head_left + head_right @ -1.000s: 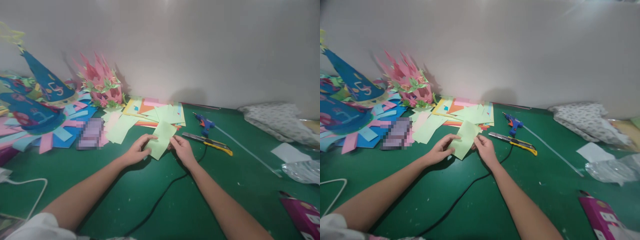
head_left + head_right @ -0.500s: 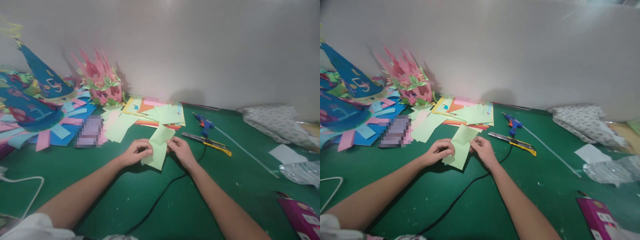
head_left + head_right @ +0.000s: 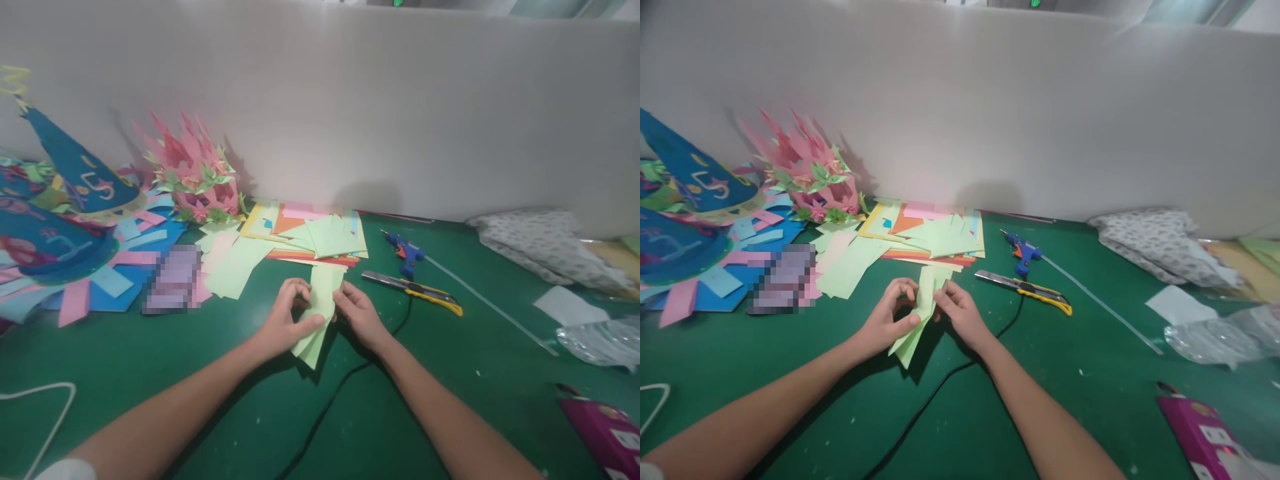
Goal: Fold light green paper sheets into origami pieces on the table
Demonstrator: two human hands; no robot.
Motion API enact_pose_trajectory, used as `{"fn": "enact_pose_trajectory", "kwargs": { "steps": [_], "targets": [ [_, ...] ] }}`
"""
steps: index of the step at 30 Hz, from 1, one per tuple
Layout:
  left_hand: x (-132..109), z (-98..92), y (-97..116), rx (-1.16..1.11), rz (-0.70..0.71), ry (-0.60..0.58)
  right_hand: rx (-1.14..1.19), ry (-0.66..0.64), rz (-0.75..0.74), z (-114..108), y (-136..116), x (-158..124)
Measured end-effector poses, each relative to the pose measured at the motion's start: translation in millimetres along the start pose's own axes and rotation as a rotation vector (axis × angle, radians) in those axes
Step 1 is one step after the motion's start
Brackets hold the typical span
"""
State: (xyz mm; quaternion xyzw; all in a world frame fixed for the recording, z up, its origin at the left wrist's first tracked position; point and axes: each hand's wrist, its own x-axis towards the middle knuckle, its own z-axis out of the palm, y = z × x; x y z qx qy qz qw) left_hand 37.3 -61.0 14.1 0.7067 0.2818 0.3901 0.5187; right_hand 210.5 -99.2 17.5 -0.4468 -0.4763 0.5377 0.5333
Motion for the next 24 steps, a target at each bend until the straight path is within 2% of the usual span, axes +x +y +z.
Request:
{"fn": "enact_pose_trajectory", "kwargs": {
  "steps": [5, 9, 15, 18, 21, 24],
  "targets": [
    [-3.5, 6.6, 0.6, -0.138, -0.217, -0.044, -0.141, -0.032, -0.055, 8.7, -6.5, -5.2],
    [-5.1, 8.0, 1.9, -0.07, -0.155, -0.034, -0.206, -0.028, -0.065, 9.0, -9.0, -5.0],
    [-6.2, 10.3, 7.6, 0.151, -0.162, 0.088, -0.232, 0.038, -0.073, 7.1, -8.2, -3.1],
    [-5.7, 10.5, 11.8, 0.255, -0.156, 0.061, -0.192, 0.049, -0.067, 5.4, -6.0, -1.7],
    [-5.6, 11.7, 12.5, 0.234, -0.188, -0.001, -0.159, 0.043, -0.051, 2.7, -3.6, -0.7],
    [-4.6, 10.1, 9.4, 0.087, -0.247, -0.022, -0.12, 0.027, -0.04, -0.8, -2.1, -0.2]
  ]
}}
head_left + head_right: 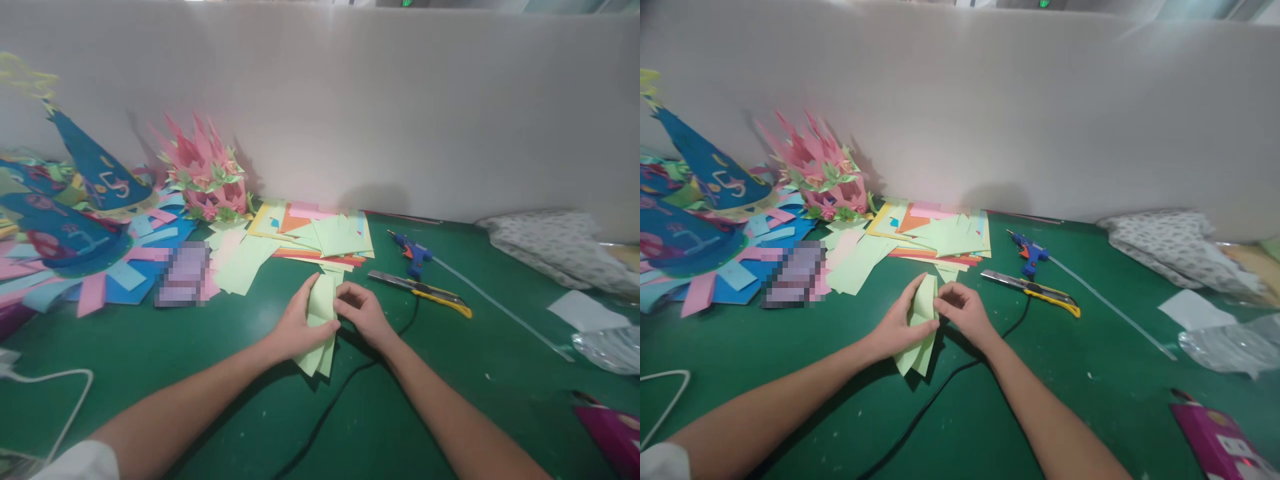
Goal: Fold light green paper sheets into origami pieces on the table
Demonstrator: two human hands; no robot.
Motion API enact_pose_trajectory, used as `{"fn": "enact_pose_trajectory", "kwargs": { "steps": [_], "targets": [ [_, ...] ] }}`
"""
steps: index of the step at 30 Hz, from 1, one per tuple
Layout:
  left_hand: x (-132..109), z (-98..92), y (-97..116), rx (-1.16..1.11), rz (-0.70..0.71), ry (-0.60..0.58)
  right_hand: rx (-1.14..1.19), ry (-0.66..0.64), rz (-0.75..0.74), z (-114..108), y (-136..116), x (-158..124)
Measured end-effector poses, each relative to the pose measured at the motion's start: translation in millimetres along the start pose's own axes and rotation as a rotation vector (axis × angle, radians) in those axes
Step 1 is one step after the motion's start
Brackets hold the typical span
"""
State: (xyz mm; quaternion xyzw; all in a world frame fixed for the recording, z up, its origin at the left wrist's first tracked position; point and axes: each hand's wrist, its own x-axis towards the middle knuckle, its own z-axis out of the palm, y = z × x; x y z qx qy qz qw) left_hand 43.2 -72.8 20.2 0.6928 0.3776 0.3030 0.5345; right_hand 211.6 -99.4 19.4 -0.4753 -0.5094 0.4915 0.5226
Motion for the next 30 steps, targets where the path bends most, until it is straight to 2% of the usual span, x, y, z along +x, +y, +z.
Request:
{"fn": "enact_pose_trajectory", "kwargs": {
  "steps": [3, 6, 10, 14, 17, 20, 22, 24, 27, 30],
  "targets": [
    [3.3, -5.8, -2.6, -0.208, 0.014, -0.006, 0.055, 0.048, -0.019, -2.1, 0.0, 0.5],
    [4.9, -9.0, -2.6, -0.313, 0.032, -0.031, 0.01, 0.056, -0.023, 0.1, -1.0, -0.1],
    [3.2, -1.0, -2.4, -0.273, 0.122, -0.082, -0.048, -0.063, -0.052, 9.0, -1.3, -2.6],
    [2.5, 6.6, -3.9, -0.259, 0.201, 0.004, -0.041, -0.212, -0.021, 14.6, -1.8, -4.6],
    [4.4, 3.5, -5.0, -0.176, 0.231, 0.078, -0.042, -0.17, 0.051, 14.1, -2.0, -4.1],
    [9.5, -6.7, -6.9, -0.278, 0.181, 0.072, -0.047, -0.053, 0.103, 9.8, -0.5, -1.5],
    [14.9, -17.5, -8.7, -0.455, 0.108, -0.023, -0.006, 0.027, 0.127, 4.9, 1.2, 0.8],
    [20.7, -30.9, -10.5, -0.552, 0.005, -0.08, 0.074, 0.045, 0.134, -1.0, 2.5, 2.8],
    [27.7, -52.0, -13.1, -0.566, -0.175, -0.272, 0.129, -0.006, 0.141, -8.5, 2.3, 3.8],
    [31.4, -67.6, -15.7, -0.525, -0.182, -0.438, 0.087, -0.007, 0.131, -11.8, 1.6, 3.8]
  ]
}}
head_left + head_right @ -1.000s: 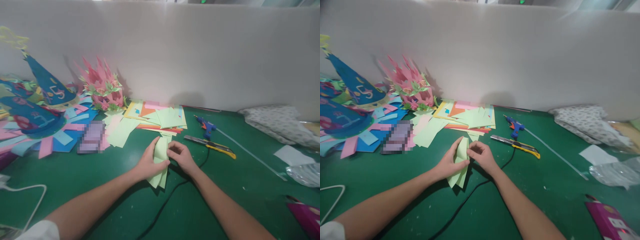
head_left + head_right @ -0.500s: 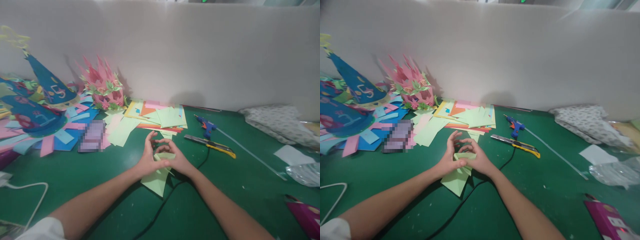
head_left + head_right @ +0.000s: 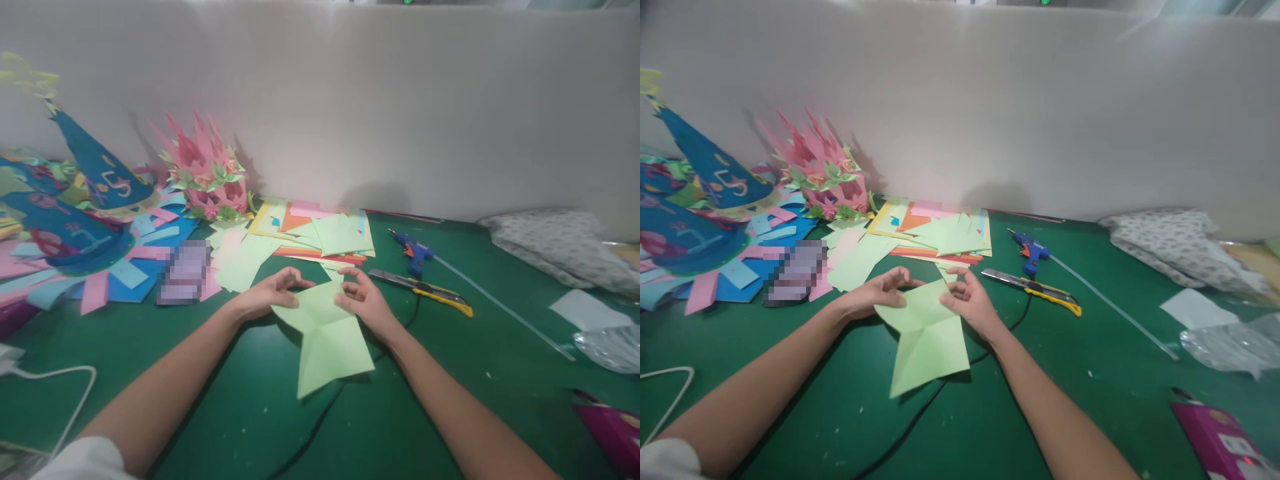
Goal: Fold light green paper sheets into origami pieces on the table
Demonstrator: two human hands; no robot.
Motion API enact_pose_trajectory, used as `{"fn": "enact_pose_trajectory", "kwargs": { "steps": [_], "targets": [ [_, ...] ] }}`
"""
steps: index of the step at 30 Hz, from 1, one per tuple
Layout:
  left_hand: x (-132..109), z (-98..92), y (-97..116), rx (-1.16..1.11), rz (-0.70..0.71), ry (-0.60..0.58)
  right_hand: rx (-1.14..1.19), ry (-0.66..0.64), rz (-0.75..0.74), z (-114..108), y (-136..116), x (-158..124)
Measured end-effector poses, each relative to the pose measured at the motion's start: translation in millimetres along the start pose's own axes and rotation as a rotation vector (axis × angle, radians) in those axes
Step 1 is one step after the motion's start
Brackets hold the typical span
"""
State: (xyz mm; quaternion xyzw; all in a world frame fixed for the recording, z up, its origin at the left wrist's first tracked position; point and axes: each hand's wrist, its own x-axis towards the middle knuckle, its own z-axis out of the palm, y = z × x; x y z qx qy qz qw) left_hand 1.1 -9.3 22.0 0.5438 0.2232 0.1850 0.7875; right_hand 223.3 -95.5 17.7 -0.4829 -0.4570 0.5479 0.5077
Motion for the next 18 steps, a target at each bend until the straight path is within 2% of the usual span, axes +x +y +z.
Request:
{"fn": "enact_pose_trajectory", "kwargs": {
  "steps": [2, 3, 6, 8, 9, 10, 12, 13, 15, 18],
  "targets": [
    [-0.6, -5.5, 0.9, 0.122, 0.032, 0.005, -0.08, 0.042, -0.034, -0.4, 1.9, 1.2],
    [-0.2, -7.0, 0.8, 0.209, 0.082, 0.048, -0.131, 0.076, -0.058, -0.4, 4.0, 2.2],
    [2.1, -6.1, -0.3, 0.595, 0.318, 0.251, -0.282, 0.201, -0.135, -0.5, 13.1, 5.7],
    [2.4, -1.6, -0.2, 0.9, 0.475, 0.322, -0.38, 0.256, -0.178, -1.1, 18.7, 6.6],
    [1.8, 1.3, 0.2, 1.031, 0.526, 0.294, -0.435, 0.27, -0.193, -1.4, 20.4, 6.4],
    [0.6, 4.4, 1.0, 1.124, 0.545, 0.201, -0.49, 0.275, -0.205, -1.7, 21.3, 5.8],
    [-2.9, 10.0, 3.2, 1.201, 0.52, -0.066, -0.58, 0.273, -0.219, -1.8, 20.8, 3.7],
    [-5.0, 12.0, 4.6, 1.2, 0.507, -0.148, -0.611, 0.272, -0.223, -1.5, 19.6, 2.6],
    [-8.7, 14.6, 7.1, 1.193, 0.467, -0.178, -0.649, 0.279, -0.227, -0.1, 16.8, 0.7],
    [-11.2, 16.6, 8.1, 1.211, 0.431, -0.108, -0.678, 0.273, -0.228, 2.7, 13.5, -0.7]
  ]
}}
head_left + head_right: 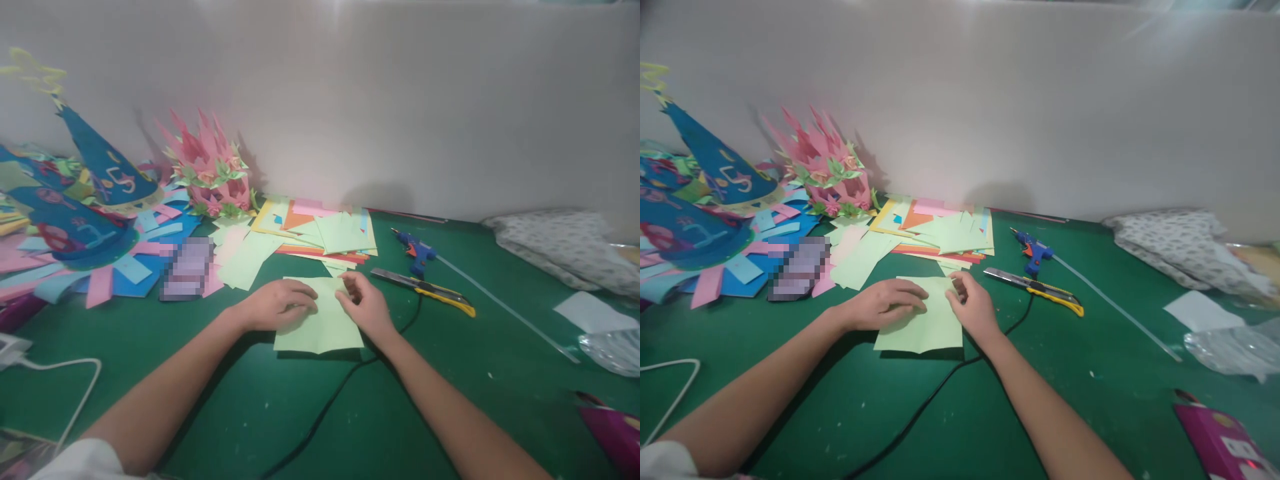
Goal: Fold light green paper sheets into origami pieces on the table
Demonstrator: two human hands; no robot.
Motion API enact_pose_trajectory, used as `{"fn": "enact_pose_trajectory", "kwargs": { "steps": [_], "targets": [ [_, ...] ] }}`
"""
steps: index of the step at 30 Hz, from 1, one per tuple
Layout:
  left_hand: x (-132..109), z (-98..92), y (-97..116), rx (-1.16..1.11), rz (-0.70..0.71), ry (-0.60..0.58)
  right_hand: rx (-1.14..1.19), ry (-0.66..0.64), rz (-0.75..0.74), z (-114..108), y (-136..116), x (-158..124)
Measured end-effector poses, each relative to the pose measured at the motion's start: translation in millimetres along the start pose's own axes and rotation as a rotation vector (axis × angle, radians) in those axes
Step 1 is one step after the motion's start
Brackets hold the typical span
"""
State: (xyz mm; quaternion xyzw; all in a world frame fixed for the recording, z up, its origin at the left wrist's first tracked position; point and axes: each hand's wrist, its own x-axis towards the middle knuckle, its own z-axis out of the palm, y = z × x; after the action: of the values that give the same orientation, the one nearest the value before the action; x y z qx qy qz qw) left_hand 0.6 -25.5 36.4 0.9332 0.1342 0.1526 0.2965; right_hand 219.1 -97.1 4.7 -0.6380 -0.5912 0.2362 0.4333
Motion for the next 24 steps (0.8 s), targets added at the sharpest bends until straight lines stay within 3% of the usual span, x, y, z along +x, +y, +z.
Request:
{"fn": "enact_pose_trajectory", "kwargs": {
  "steps": [6, 12, 18, 24],
  "targets": [
    [-0.1, 8.3, 0.4, 0.096, -0.059, -0.075, -0.015, 0.016, -0.053, -2.5, -2.2, 1.1],
    [-1.8, 9.8, -1.6, 0.2, -0.093, -0.123, -0.147, 0.097, -0.271, -7.1, -2.1, 2.5],
    [0.7, 14.3, -1.6, 0.241, -0.156, 0.006, -0.233, -0.102, -0.555, -3.3, -7.1, -0.8],
    [0.3, 23.4, -3.4, 0.276, -0.236, 0.074, -0.287, -0.238, -0.676, 0.3, -6.2, -0.1]
  ]
}}
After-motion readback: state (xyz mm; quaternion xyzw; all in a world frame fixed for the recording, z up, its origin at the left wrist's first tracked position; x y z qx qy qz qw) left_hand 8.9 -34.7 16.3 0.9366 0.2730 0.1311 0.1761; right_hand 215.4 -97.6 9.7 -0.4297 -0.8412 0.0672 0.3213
